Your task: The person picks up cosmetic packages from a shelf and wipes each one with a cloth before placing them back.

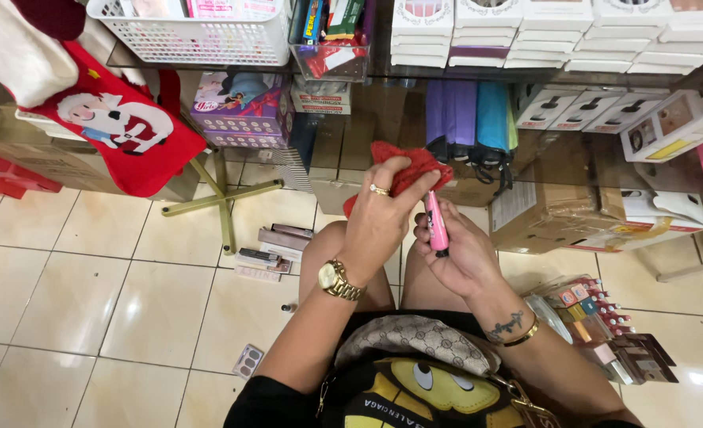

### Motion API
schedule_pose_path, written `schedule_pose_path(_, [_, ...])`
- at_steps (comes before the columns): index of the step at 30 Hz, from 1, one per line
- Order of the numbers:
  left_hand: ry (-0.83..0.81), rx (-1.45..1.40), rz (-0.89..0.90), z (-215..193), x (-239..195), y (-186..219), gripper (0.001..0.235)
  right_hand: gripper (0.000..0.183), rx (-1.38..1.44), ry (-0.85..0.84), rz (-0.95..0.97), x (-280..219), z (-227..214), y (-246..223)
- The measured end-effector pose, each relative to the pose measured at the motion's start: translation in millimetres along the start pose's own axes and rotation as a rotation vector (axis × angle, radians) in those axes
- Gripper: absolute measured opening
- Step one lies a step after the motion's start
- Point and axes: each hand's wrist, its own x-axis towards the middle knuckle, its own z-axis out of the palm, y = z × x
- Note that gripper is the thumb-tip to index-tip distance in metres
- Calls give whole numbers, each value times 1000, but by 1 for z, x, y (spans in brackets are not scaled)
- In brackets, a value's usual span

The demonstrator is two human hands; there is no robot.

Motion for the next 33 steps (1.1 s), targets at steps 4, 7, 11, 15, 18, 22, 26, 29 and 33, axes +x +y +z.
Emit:
schedule_pose_path(4, [-54,13,10,-1,-23,18,47,18,27,17,-16,11,-20,2])
schedule_pose_path(7, [-118,-6,28,-6,-45,38,34,20,71,37,-10,15,-26,5])
schedule_pose_path(11, [-252,-79,9,-28,-56,46,33,45,45,-16,31,6,-12,1])
schedule_pose_path(15, [-215,-165,-145,-56,-45,31,46,54,80,-4,28,1,3,-4])
schedule_pose_path(18, [-24,-29,-169,-67,-33,34,44,47,0,-2,20,5,-14,1])
schedule_pose_path(22, [34,-34,-51,-36,-49,50,31,40,35,-43,52,-2,7,-6])
schedule_pose_path(26, [-86,30,63,-10,-60,45,32,45,78,-49,77,2,-10,-2])
schedule_pose_path(29, [-97,43,56,-6,-41,24,35,39,75,-74,35,-2,-8,-2])
schedule_pose_path(33, [-65,78,6,-8,-6,6,45,32,17,-94,1,3,-17,3])
